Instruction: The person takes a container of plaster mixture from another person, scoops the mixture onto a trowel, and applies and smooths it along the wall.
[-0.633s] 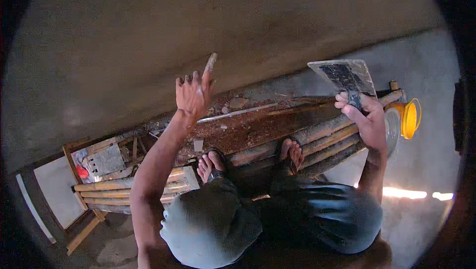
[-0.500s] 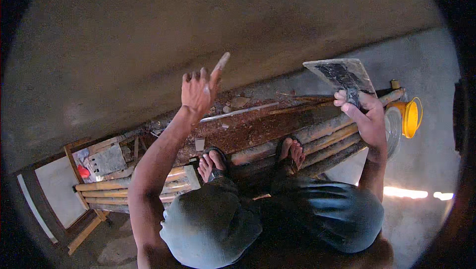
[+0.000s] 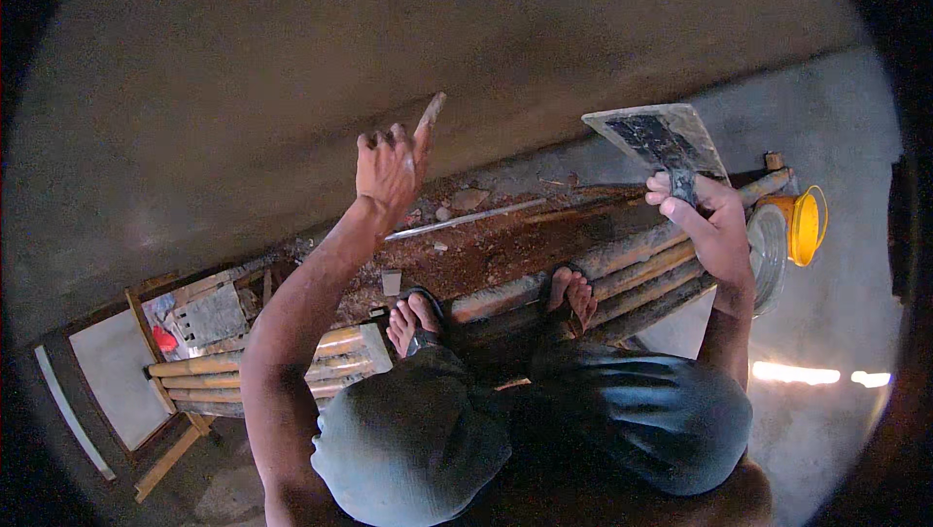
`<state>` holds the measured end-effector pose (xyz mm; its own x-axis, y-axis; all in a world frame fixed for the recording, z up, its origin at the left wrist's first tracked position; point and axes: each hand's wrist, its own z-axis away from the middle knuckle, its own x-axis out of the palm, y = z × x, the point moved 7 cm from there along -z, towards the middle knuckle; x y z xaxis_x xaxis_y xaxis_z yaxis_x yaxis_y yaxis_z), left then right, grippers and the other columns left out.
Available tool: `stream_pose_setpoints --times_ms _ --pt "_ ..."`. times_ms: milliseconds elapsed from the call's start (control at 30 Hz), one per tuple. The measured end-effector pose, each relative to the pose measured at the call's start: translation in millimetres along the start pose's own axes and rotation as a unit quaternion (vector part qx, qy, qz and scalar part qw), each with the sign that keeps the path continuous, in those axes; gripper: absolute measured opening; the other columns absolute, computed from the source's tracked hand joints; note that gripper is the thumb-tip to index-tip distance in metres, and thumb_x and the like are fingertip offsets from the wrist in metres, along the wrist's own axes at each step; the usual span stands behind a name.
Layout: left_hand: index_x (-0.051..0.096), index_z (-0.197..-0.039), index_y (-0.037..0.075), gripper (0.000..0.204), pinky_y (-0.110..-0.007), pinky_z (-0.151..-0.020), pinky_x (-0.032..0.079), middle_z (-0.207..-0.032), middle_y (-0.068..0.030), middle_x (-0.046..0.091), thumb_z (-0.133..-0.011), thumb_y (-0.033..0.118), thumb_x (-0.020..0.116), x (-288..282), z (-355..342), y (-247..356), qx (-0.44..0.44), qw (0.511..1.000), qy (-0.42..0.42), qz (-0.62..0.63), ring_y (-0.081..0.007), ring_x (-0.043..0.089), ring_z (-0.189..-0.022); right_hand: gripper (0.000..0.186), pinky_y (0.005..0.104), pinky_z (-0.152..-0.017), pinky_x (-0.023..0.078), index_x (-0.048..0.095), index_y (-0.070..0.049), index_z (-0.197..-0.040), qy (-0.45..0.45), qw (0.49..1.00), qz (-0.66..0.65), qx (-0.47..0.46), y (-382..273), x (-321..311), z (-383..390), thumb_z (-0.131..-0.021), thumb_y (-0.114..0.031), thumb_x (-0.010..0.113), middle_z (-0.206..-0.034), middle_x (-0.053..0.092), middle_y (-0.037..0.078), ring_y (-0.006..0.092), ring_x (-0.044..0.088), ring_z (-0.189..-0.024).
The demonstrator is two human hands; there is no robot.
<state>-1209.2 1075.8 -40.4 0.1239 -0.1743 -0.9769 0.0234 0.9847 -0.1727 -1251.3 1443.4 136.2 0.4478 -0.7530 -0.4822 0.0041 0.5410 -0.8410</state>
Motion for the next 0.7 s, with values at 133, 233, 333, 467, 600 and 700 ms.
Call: stream_pose_setpoints --times_ms 133,233,333,467,600,700 --pt "0.009 -0.162 0.033 0.081 -0.056 -0.091 0.049 -0.120 -0.0164 0.066 -0.097 0.050 0.054 -2.6 5.5 -1.8 0.012 0.998 0.063 0.004 -0.0399 0.068 -0.100 0.025 0.0326 -0.096 0.051 0.071 0.006 -0.111 0.000 1.000 -0.009 0.002 -5.7 4.9 0.1 -0.089 -0.003 0.064 -0.107 0.075 0.013 0.0189 0.070 -0.101" --pt "0.030 -0.155 0.021 0.063 -0.054 -0.088 0.047 -0.113 -0.0158 0.065 -0.098 0.030 0.055 -10.1 17.3 -3.9 0.018 0.996 0.085 0.004 -0.0350 0.067 -0.096 0.023 0.0332 -0.098 0.050 0.072 0.005 -0.108 -0.004 1.000 -0.015 0.006 -2.9 3.1 -0.1 -0.089 -0.004 0.065 -0.107 0.075 0.012 0.0192 0.069 -0.103" --pt "0.006 -0.162 0.030 0.086 -0.056 -0.090 0.048 -0.122 -0.0168 0.064 -0.096 0.045 0.058 4.8 16.6 -18.4 -0.011 1.000 0.002 -0.008 -0.0427 0.065 -0.104 0.021 0.0340 -0.099 0.049 0.073 0.005 -0.105 -0.010 1.000 0.001 0.004 -5.4 2.7 -1.1 -0.089 -0.005 0.065 -0.108 0.075 0.011 0.0192 0.068 -0.105" --pt "0.006 -0.163 0.029 0.086 -0.055 -0.088 0.048 -0.121 -0.0172 0.064 -0.096 0.043 0.058 1.1 18.8 -22.3 0.006 0.999 0.029 -0.025 -0.0413 0.065 -0.102 0.020 0.0342 -0.100 0.049 0.074 0.005 -0.104 -0.014 1.000 -0.022 0.017 -2.5 7.8 -2.7 -0.090 -0.007 0.066 -0.108 0.075 0.011 0.0189 0.068 -0.105" --pt "0.008 -0.163 0.029 0.083 -0.056 -0.088 0.050 -0.119 -0.0175 0.065 -0.097 0.038 0.057 -0.7 19.4 -22.3 -0.001 1.000 0.001 -0.015 -0.0381 0.066 -0.101 0.020 0.0344 -0.100 0.049 0.074 0.005 -0.104 -0.015 1.000 -0.014 0.017 -5.3 8.0 -3.2 -0.090 -0.008 0.067 -0.107 0.075 0.011 0.0189 0.068 -0.105" --pt "0.011 -0.162 0.029 0.081 -0.057 -0.088 0.050 -0.118 -0.0177 0.066 -0.096 0.033 0.057 -3.3 22.6 -29.4 0.002 0.999 0.038 -0.023 -0.0370 0.066 -0.100 0.020 0.0340 -0.099 0.049 0.074 0.004 -0.103 -0.019 1.000 -0.012 0.011 -4.5 12.9 -5.6 -0.090 -0.008 0.067 -0.106 0.075 0.011 0.0187 0.068 -0.105"
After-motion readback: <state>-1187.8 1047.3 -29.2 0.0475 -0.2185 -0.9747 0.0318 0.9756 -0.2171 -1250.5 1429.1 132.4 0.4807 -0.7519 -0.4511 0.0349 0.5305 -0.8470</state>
